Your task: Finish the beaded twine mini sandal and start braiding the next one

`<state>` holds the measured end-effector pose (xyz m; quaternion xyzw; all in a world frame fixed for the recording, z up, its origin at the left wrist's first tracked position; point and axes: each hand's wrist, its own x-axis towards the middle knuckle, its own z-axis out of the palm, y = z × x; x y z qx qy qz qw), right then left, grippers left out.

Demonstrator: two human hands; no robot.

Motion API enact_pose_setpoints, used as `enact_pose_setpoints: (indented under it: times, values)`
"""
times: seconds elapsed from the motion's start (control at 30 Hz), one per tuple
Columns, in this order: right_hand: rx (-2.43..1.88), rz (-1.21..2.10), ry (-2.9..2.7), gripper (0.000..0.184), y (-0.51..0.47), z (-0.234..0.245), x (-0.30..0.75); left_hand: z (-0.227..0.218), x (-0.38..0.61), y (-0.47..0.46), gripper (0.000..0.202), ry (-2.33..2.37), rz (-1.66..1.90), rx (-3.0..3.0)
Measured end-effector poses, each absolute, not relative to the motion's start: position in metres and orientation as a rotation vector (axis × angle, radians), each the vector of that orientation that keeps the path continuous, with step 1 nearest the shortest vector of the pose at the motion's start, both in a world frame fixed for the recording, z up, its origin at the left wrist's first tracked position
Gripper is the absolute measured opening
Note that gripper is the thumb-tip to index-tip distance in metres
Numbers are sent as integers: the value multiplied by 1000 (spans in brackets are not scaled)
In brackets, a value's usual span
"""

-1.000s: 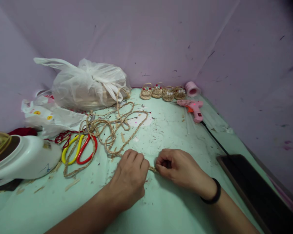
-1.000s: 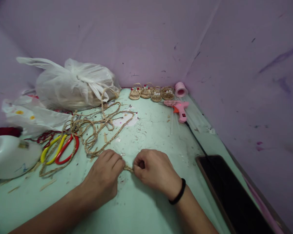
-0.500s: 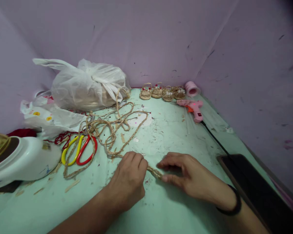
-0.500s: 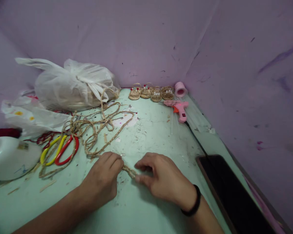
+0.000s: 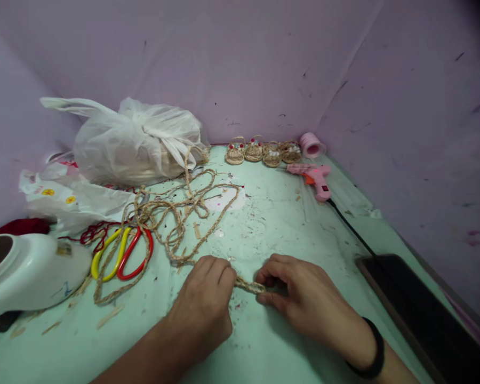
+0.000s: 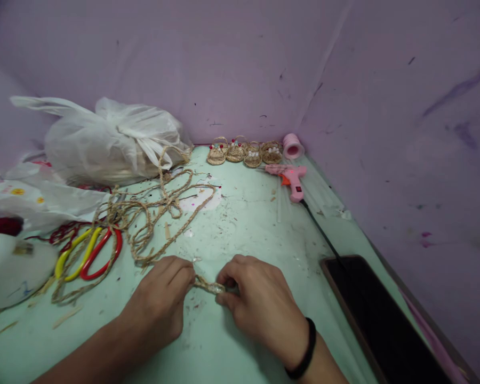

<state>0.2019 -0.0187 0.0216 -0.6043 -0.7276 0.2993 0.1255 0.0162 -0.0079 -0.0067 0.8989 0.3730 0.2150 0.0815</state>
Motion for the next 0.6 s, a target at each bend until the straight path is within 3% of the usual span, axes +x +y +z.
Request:
enact_pose_setpoints:
  times: [0.6]
  values:
    - [-1904,826,-1968,8,-23,22,199,0,17,4,11,1166,671,2420]
